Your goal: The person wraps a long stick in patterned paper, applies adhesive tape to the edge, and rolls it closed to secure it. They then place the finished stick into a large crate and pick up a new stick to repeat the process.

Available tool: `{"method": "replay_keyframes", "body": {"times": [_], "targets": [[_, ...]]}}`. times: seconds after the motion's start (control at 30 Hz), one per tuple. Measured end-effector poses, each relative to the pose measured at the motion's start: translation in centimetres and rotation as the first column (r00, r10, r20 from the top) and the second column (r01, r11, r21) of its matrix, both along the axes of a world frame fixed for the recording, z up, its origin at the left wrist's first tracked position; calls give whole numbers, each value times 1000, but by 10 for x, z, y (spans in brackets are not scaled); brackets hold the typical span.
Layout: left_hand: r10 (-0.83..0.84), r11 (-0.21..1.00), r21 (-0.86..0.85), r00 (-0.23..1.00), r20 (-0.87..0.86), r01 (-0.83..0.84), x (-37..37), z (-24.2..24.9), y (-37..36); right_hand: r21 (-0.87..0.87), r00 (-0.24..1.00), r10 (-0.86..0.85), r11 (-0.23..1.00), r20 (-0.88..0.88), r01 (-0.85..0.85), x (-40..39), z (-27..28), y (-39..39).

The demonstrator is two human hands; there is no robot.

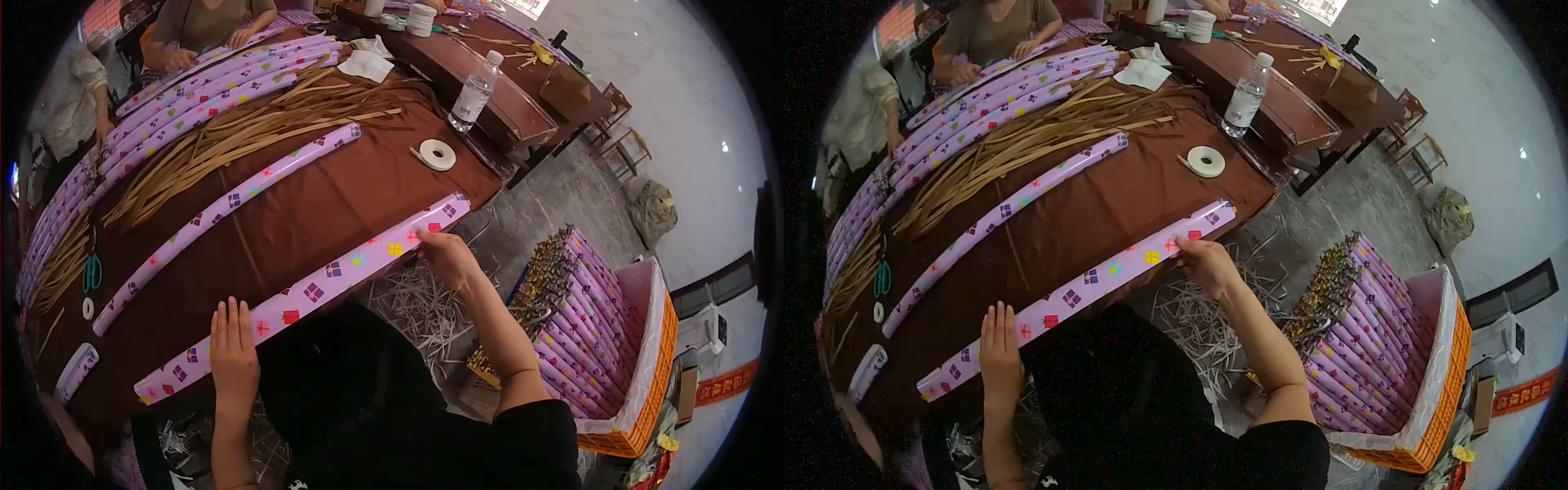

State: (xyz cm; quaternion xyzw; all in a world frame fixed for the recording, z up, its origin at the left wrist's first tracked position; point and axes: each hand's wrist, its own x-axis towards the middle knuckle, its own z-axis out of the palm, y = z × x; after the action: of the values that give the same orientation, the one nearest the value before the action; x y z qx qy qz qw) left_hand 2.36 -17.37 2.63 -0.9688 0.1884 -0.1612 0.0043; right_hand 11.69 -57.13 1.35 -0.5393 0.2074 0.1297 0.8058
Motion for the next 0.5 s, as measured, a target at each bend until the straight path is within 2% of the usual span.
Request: {"method": "replay_keyframes", "body": {"times": [0.13, 0.27, 0.3, 0.4, 0.43, 0.47, 0.5], "targets": [[-2, 1000, -26, 1000, -30, 1, 1, -2, 4, -22, 991, 113, 993, 66, -112, 2, 0, -6], [-6, 999, -46, 998, -60, 3, 3, -1, 4, 253, 985, 147, 960, -87, -120, -8, 5, -9], [-13, 999, -50, 998, -56, 10, 3, 0, 4, 342, 987, 145, 933, -70, -113, -14, 7, -9], [-15, 999, -51, 996, -83, 11, 3, 4, 5, 394, 991, 97, 918, -91, -54, -30, 15, -7], [-18, 998, -59, 994, -104, 12, 4, 7, 5, 321, 992, 47, 947, -119, -6, -35, 17, -8], [-21, 998, -67, 992, -124, 13, 5, 7, 5, 319, 992, 42, 948, -117, -2, -35, 16, -13], [-26, 997, -69, 992, -120, 18, 5, 6, 6, 212, 997, -31, 976, -74, 46, -33, 10, -21]]}}
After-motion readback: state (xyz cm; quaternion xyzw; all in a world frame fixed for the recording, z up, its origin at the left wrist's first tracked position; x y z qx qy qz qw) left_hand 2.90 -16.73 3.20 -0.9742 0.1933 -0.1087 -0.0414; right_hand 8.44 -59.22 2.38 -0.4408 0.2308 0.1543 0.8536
